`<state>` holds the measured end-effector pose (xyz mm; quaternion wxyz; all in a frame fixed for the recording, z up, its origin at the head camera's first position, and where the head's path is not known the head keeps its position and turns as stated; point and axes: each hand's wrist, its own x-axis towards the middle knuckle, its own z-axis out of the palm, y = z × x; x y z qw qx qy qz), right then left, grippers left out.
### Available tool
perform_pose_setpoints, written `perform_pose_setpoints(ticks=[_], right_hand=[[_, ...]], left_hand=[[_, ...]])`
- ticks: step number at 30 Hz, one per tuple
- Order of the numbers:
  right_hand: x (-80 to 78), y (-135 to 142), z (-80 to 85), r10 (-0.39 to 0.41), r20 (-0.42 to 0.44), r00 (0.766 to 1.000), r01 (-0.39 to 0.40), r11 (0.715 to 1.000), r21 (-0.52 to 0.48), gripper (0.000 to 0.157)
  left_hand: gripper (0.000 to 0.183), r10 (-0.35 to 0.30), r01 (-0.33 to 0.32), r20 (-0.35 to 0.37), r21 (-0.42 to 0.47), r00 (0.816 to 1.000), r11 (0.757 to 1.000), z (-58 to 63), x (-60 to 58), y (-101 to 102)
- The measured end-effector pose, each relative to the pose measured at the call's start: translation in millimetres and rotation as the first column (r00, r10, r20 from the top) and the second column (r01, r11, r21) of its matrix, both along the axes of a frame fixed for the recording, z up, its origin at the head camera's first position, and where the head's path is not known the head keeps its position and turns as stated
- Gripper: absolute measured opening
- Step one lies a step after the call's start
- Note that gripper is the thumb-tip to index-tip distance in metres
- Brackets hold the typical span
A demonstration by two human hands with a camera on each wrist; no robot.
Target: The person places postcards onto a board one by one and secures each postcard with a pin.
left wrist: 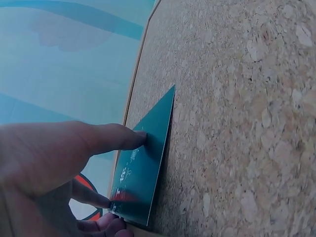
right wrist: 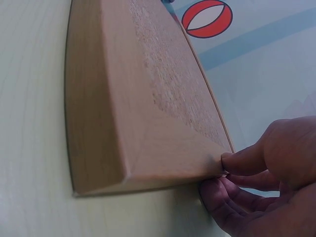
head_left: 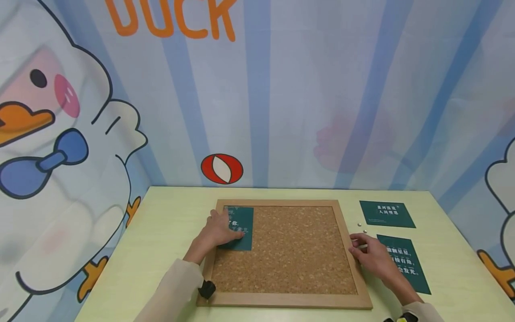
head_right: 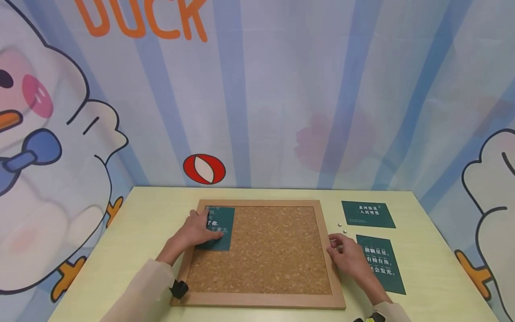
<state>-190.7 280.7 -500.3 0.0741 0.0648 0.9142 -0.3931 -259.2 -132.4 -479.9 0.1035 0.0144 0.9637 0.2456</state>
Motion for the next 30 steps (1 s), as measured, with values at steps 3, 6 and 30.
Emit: perform_pose_setpoints(ticks=[3,6,30], right_hand=[[0.0,-0.3,0.7,0.000,-0.003,1.000,0.000,1.000,0.002,0.038],[0.4,-0.2,0.6,0.002,-0.010,1.000,-0.002,1.000,0.005,0.037],[0.5,-1.5,1.3,-0.009,-0.009,1.000,0.009,1.000,0.002,0.037]], left_hand=[[0.099,0.003,-0.003,-0.002,-0.003,1.000,1.000,0.0,0.2,0.3],[0.098,0.000,0.000,-0.009,-0.015,1.000,1.000,0.8,0.7,0.4],[0.098,-0.004,-0.003,-0.073,-0.090,0.997,0.996,-1.9,1.9,-5.6]])
